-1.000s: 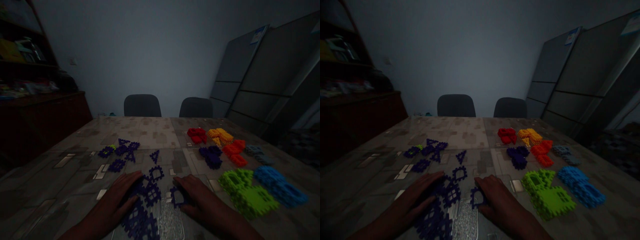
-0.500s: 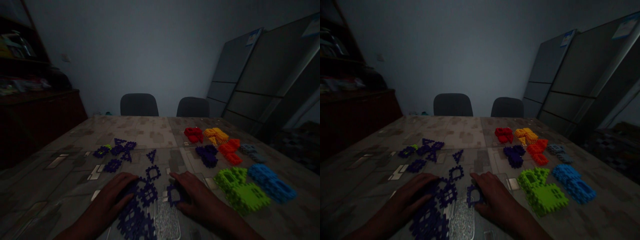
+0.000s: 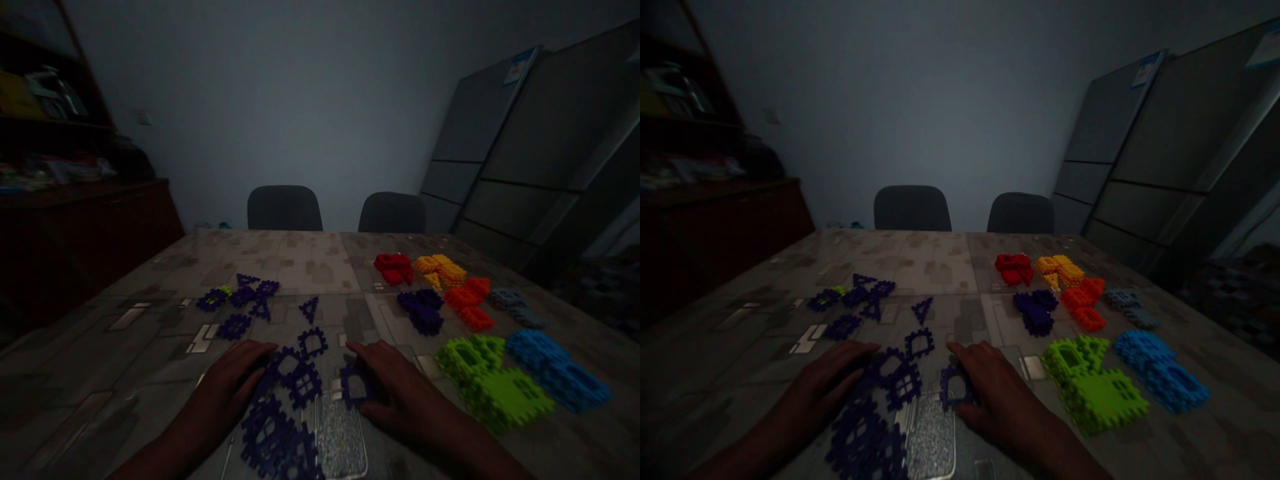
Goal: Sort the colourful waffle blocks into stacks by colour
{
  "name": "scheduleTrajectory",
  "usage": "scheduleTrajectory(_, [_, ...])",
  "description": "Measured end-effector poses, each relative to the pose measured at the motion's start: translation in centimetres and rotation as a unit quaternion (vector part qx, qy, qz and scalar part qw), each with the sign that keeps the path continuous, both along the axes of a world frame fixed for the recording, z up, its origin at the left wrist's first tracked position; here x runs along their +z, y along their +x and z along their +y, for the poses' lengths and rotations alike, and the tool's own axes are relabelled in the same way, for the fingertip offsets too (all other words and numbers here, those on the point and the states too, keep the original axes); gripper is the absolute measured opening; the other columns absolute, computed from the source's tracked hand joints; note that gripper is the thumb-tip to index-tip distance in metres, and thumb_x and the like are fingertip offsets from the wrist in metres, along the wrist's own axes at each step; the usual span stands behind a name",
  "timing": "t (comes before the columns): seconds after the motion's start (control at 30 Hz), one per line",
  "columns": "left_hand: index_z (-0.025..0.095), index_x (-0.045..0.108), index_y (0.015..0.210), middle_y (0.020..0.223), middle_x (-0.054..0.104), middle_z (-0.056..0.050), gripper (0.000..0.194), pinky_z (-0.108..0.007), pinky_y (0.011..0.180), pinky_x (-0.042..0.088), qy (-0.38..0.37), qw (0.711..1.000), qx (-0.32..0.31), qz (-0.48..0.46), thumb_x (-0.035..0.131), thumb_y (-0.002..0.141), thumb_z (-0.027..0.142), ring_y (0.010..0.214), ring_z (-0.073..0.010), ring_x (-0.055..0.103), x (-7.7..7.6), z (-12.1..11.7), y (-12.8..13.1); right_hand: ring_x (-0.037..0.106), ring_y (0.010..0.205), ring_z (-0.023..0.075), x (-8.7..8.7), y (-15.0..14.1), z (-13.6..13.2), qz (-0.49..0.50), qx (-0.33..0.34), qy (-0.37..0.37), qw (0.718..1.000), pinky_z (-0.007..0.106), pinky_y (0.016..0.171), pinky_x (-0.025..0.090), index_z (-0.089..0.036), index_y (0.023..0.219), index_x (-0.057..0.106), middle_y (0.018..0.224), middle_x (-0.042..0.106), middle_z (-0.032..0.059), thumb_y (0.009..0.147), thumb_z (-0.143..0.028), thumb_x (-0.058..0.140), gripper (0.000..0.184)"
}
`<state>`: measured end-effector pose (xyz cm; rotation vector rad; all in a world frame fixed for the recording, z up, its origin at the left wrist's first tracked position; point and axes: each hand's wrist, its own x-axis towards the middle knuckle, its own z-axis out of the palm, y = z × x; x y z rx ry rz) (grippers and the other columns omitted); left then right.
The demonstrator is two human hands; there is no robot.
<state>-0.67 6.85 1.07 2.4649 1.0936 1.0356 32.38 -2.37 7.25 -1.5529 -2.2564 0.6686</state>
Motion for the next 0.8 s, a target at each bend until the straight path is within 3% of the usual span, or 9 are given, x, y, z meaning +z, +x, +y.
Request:
scheduleTrajectory(0.2, [0.028,0.071,0.119,0.116,0.076,-0.005,0.030,-0.035,0.096,0.058,-0.034,0.999,0.021,-0.007,0.049,0.099,0.033,0.107,-0.0233,0.072,1.3,-0.5,0.2,0.048,0.132,0.0310,-0.7,0.4,0.2,0.003,0.016,0.019,1.000,0.050,0.112,0.039,-0.028,0.158,0.031,0.143,0.055,0.0118,0.081,-0.010,0.068,0.087])
scheduleTrajectory(0.37, [0.025,0.068,0.124,0.122,0.075,-0.007,0.035,-0.041,0.097,0.059,-0.112,0.992,0.035,-0.044,0.050,0.097,0.037,0.112,-0.0268,0.072,2.3,-0.5,0.1,0.048,0.133,0.0323,-1.1,0.6,0.0,0.002,0.004,0.020,1.000,0.052,0.114,0.038,-0.031,0.159,0.031,0.146,0.053,0.0107,0.083,-0.013,0.068,0.087])
scheduleTrajectory(0.57, [0.026,0.065,0.127,0.129,0.071,-0.009,0.036,-0.049,0.104,0.054,-0.145,0.986,0.059,-0.062,0.050,0.097,0.038,0.119,-0.0287,0.067,4.3,0.4,-1.5,0.044,0.138,0.0337,-1.5,0.7,0.0,0.000,0.011,0.007,1.000,0.053,0.117,0.035,-0.029,0.159,0.032,0.151,0.051,0.0111,0.083,-0.016,0.068,0.085])
scheduleTrajectory(0.8, [0.033,0.056,0.141,0.142,0.062,-0.007,0.054,-0.053,0.109,0.049,-0.178,0.982,-0.032,0.055,0.063,0.088,0.030,0.129,-0.0299,0.061,4.9,0.2,-3.6,0.045,0.138,0.0340,-1.2,0.5,-0.1,-0.006,0.023,-0.018,1.000,0.055,0.116,0.036,-0.031,0.159,0.031,0.151,0.051,0.0114,0.085,-0.018,0.068,0.084])
